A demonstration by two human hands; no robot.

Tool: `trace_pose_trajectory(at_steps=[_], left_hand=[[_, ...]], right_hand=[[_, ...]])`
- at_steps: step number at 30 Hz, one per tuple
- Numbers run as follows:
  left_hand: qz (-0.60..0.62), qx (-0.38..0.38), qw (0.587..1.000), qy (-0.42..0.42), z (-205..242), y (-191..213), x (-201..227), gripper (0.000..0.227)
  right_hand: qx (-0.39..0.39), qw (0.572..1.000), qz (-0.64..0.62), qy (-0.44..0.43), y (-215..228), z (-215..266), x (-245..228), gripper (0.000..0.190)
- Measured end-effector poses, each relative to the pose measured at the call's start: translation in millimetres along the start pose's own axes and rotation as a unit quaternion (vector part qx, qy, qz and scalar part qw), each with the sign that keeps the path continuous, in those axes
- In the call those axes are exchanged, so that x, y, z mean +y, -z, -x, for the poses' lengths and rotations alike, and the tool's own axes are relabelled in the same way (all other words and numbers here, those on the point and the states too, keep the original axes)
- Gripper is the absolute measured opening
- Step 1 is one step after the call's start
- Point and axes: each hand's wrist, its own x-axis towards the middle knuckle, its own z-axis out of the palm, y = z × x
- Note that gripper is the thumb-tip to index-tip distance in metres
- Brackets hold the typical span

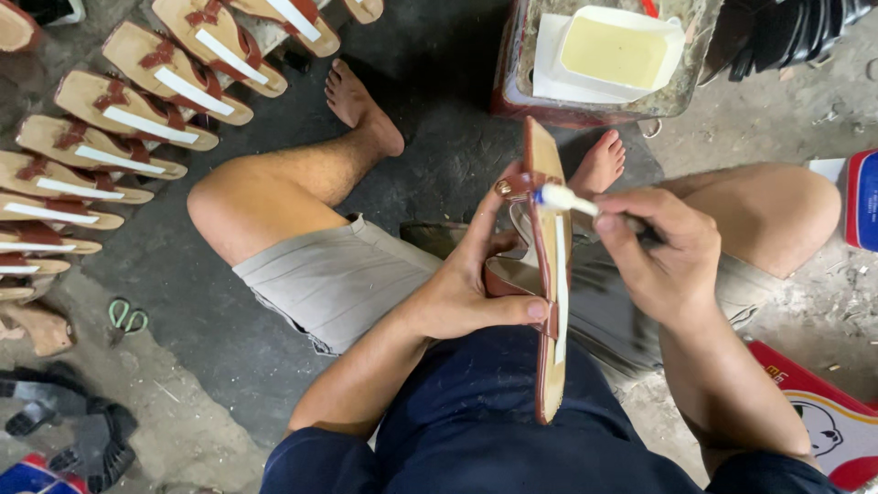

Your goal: The person sits on the floor and applies a yellowish substance to the edges of wooden sandals using a toothbrush. They repeatedly dip the brush into a container and spread the substance along the sole and strap areas of multiple sandals, placing each treated sandal into a row on the floor.

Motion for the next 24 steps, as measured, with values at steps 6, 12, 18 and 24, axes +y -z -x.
trace_pose_trajectory(at_steps=[6, 12, 18, 24], left_hand=[[0.033, -0.003, 0.999, -0.002, 3, -5, 11, 0.128], [-0.008, 0.004, 0.999, -0.038, 6, -4, 14, 0.121], [0.017, 0.017, 0.998, -0.051, 6, -3, 14, 0.121], [0.031, 0.05, 0.997, -0.042, 8, -4, 19, 0.125]], right_hand=[[-0.014, 0.992, -0.037, 0.123, -1, -7, -3, 0.012], [-0.043, 0.987, -0.066, 0.138, 5, -3, 4, 0.013], [-0.057, 0.988, -0.046, 0.132, 10, 5, 2, 0.013], [-0.058, 0.989, -0.029, 0.135, 13, 17, 2, 0.012]])
